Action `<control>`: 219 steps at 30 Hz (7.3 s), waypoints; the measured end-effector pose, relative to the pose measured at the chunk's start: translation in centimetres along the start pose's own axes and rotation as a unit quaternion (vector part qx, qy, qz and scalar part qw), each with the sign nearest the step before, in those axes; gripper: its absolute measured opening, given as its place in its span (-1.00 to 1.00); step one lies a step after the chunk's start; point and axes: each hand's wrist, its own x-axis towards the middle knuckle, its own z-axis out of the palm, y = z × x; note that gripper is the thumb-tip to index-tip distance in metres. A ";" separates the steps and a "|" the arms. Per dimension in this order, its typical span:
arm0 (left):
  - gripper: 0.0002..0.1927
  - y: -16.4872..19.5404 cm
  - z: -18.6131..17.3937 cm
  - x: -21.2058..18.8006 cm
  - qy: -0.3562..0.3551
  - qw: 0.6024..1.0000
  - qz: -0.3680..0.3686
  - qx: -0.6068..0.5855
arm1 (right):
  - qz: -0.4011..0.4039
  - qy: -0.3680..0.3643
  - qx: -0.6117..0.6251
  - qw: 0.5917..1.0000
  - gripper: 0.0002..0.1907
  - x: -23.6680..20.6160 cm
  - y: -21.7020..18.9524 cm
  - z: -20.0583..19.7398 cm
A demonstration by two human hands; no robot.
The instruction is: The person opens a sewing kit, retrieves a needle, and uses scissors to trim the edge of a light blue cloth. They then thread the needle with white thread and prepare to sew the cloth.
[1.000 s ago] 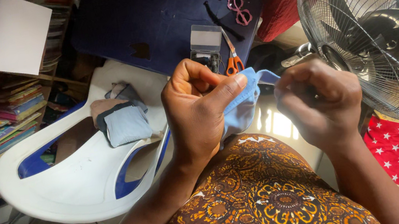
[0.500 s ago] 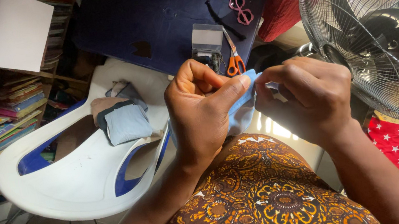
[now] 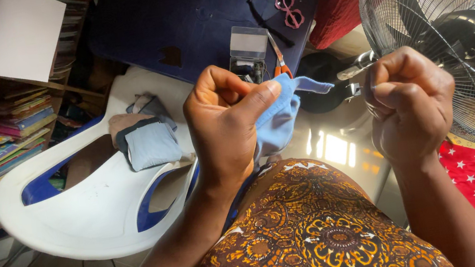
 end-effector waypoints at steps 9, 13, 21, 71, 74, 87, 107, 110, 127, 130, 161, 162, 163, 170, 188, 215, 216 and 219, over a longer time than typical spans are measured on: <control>-0.79 0.0 -0.7 0.4 -0.006 0.998 -0.040 -0.051 | 0.040 -0.062 -0.361 0.930 -0.84 -0.7 0.1 -0.1; -0.80 -0.2 -0.8 0.3 -0.032 0.997 -0.050 -0.049 | 0.079 -0.077 -0.228 0.967 -0.77 -0.3 -0.5 1.6; -0.73 1.3 -2.3 0.4 -0.137 0.966 -0.021 0.219 | 0.167 -0.151 -0.114 0.968 -0.83 1.8 1.9 3.2; -0.75 -12.6 1.6 -0.4 -0.511 0.787 -0.231 0.258 | 0.269 0.128 -0.044 0.954 -0.90 -17.6 11.0 -8.1; -0.75 -15.5 4.6 -4.2 -0.603 0.721 -0.150 0.306 | 0.251 0.260 0.020 0.932 -0.85 -24.5 9.8 -10.5; -0.41 -39.6 11.4 -35.7 -0.810 0.384 -0.082 0.436 | 0.049 0.620 0.109 0.775 -0.93 -55.0 3.4 -23.2; -0.27 -57.8 14.9 -63.3 -0.851 0.122 0.008 0.511 | 0.062 0.866 0.074 0.490 -0.74 -92.5 5.1 -51.5; -0.33 -56.6 13.5 -61.0 -0.843 0.137 -0.012 0.520 | 0.076 0.883 0.090 0.454 -0.73 -92.3 7.1 -53.2; -0.78 -34.6 17.4 -42.6 -0.623 0.686 0.160 0.339 | 0.025 0.302 0.451 0.840 -0.15 -51.4 1.5 -32.1; -0.83 -30.3 14.4 -36.6 -0.575 0.718 0.172 0.353 | 0.070 0.236 0.445 0.861 -0.08 -44.7 1.0 -27.5; -0.97 -31.9 -18.0 13.1 0.210 0.904 -0.081 0.364 | 0.483 -0.045 -0.032 0.874 -0.44 -3.1 28.9 -11.9; -0.95 -31.9 -18.2 14.4 0.216 0.892 -0.052 0.394 | 0.488 -0.049 -0.039 0.870 -0.46 -2.5 29.5 -12.0; -0.92 -31.9 -18.5 15.6 0.222 0.878 -0.024 0.424 | 0.494 -0.054 -0.045 0.866 -0.47 -1.8 30.1 -11.8; -0.91 -33.8 -20.4 20.7 0.116 0.829 -0.006 0.547 | 0.491 -0.008 -0.079 0.867 -0.52 1.0 33.3 -10.7; -0.87 -33.2 -17.9 18.7 0.026 0.831 0.054 0.553 | 0.341 -0.013 -0.248 0.907 -0.74 7.1 37.3 -2.0; -0.91 -32.7 -16.7 21.6 -0.239 0.633 0.113 0.728 | 0.103 -0.098 -0.547 0.825 -0.77 10.2 36.9 0.3; -0.90 -32.4 -16.7 21.4 -0.233 0.651 0.130 0.711 | 0.100 -0.087 -0.530 0.838 -0.76 9.9 36.9 0.2; -0.90 -31.3 -16.4 21.2 -0.204 0.695 0.164 0.670 | 0.154 -0.054 -0.488 0.858 -0.72 9.6 36.9 -0.2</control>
